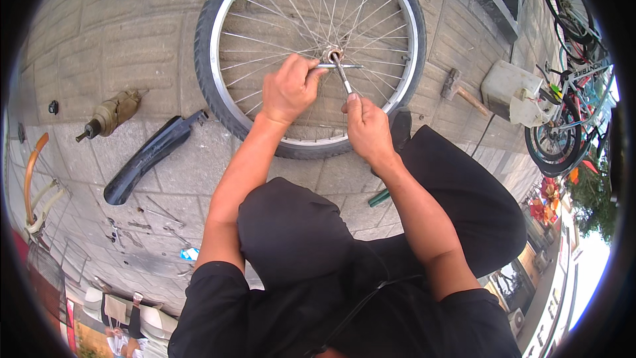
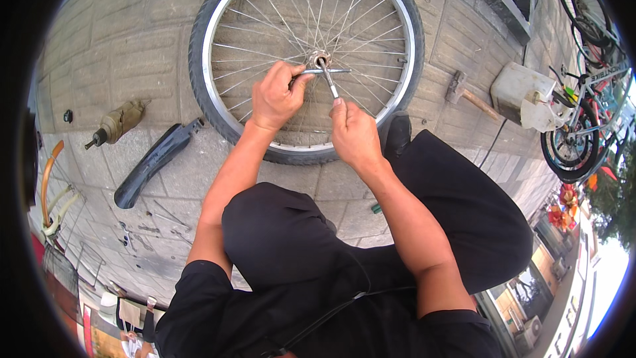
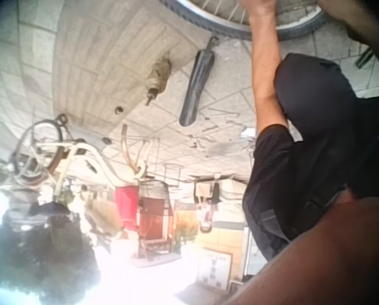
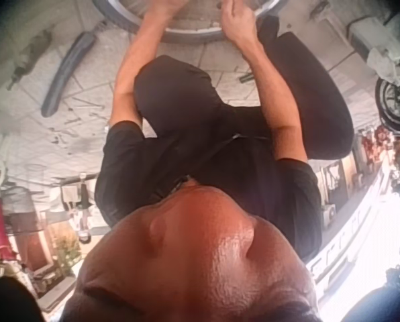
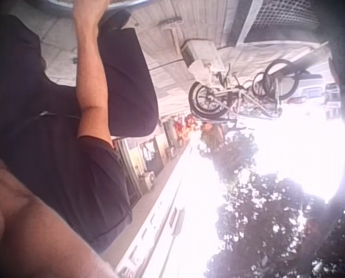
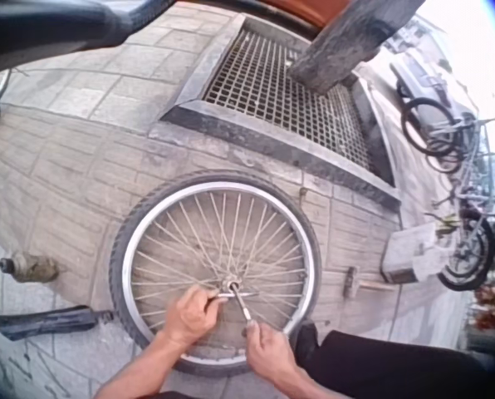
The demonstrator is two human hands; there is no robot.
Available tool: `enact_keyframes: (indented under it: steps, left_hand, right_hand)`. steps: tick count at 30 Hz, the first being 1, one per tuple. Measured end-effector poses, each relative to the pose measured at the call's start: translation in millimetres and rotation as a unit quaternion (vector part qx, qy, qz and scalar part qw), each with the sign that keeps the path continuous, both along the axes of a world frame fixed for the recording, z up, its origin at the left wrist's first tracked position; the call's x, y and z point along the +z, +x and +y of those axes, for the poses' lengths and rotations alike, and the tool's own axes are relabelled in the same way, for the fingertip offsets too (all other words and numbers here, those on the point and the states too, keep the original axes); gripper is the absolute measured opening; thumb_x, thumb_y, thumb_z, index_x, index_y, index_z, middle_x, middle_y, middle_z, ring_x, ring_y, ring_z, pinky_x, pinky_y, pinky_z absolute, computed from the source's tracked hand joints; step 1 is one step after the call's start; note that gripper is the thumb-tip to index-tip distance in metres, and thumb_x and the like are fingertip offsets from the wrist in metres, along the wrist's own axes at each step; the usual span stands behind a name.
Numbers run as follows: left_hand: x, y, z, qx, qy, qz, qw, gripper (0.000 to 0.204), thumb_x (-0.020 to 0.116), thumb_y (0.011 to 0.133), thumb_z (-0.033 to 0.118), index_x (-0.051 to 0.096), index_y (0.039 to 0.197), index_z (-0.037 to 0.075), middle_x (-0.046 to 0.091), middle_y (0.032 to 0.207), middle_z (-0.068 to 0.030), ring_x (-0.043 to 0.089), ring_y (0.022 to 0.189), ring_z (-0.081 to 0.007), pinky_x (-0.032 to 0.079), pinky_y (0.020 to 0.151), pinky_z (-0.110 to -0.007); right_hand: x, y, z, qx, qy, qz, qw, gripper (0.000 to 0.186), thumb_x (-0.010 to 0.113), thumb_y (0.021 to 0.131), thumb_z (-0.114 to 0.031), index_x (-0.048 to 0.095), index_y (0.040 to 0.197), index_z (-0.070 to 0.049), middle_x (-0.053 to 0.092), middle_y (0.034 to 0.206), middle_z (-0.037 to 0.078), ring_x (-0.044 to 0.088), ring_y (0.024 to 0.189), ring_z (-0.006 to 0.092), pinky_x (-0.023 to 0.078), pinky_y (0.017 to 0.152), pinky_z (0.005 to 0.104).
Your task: The person sits on the ground and works on a bicycle wheel, using a wrench to tighten the spokes and a hammer to tap the hub. They handle the wheel and various tools while performing maintenance on the wheel's hub and spokes.
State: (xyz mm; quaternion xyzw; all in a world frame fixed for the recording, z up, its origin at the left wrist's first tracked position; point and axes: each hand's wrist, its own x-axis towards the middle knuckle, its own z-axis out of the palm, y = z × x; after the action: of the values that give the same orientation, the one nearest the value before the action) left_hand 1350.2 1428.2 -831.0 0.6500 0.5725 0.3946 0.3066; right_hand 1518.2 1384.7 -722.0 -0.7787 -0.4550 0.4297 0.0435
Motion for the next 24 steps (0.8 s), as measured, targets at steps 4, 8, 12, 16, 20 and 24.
enact_keyframes:
  steps: [4,8,12,16,20,24]
  left_hand:
    - [2.6,-3.8,8.3,-0.008,-0.003,0.008,1.0,0.021,0.089,0.085,0.017,0.074,0.095,0.008,0.069,0.084,-0.0043,0.065,0.059,-0.0219,0.049,0.05,-0.035]
    - [0.6,-1.8,19.2,-0.008,-0.01,0.006,1.0,0.021,0.089,0.085,0.017,0.074,0.095,0.008,0.069,0.083,-0.004,0.064,0.058,-0.021,0.049,0.05,-0.034]
    - [-1.7,-1.1,25.4,-0.006,-0.009,-0.001,1.0,0.021,0.089,0.085,0.018,0.074,0.095,0.007,0.068,0.083,-0.0039,0.064,0.058,-0.0207,0.048,0.049,-0.034]
    - [0.4,-1.9,24.9,-0.006,-0.012,0.0,1.0,0.021,0.089,0.085,0.017,0.074,0.095,0.008,0.068,0.083,-0.0038,0.064,0.058,-0.0208,0.048,0.049,-0.034]
    - [-1.9,-0.4,22.1,0.004,-0.004,-0.001,1.0,0.021,0.09,0.084,0.017,0.074,0.095,0.008,0.069,0.082,-0.0037,0.064,0.058,-0.0212,0.049,0.049,-0.035]
    - [-2.3,1.1,23.5,0.004,-0.002,-0.002,1.0,0.021,0.089,0.084,0.017,0.074,0.095,0.008,0.069,0.083,-0.0034,0.066,0.059,-0.0219,0.05,0.05,-0.035]
  right_hand:
    - [-1.6,-7.6,3.9,0.002,0.001,-0.024,1.0,0.049,0.047,0.113,-0.039,0.067,0.092,0.001,0.069,0.077,0.03,0.069,0.079,0.0531,0.054,0.075,0.0578]
    - [-2.9,-6.5,17.3,0.019,0.017,-0.048,0.999,0.049,0.047,0.113,-0.038,0.064,0.09,0.002,0.068,0.075,0.031,0.067,0.077,0.0555,0.052,0.073,0.0616]
    - [-6.0,-7.9,22.6,0.012,0.017,-0.04,0.999,0.048,0.048,0.113,-0.037,0.064,0.09,0.002,0.068,0.074,0.031,0.067,0.076,0.0557,0.052,0.072,0.0621]
    - [-8.7,-11.8,18.9,0.017,0.025,-0.049,0.998,0.046,0.049,0.112,-0.036,0.064,0.092,0.002,0.068,0.074,0.031,0.067,0.075,0.0557,0.052,0.071,0.0626]
    - [-17.3,-12.9,12.9,0.023,0.021,-0.047,0.998,0.044,0.049,0.112,-0.035,0.064,0.094,0.002,0.068,0.075,0.031,0.066,0.075,0.0558,0.052,0.071,0.063]
    - [-23.5,-14.3,2.8,0.015,0.054,-0.04,0.998,0.044,0.049,0.113,-0.035,0.065,0.096,0.002,0.068,0.077,0.031,0.066,0.075,0.056,0.052,0.072,0.0628]
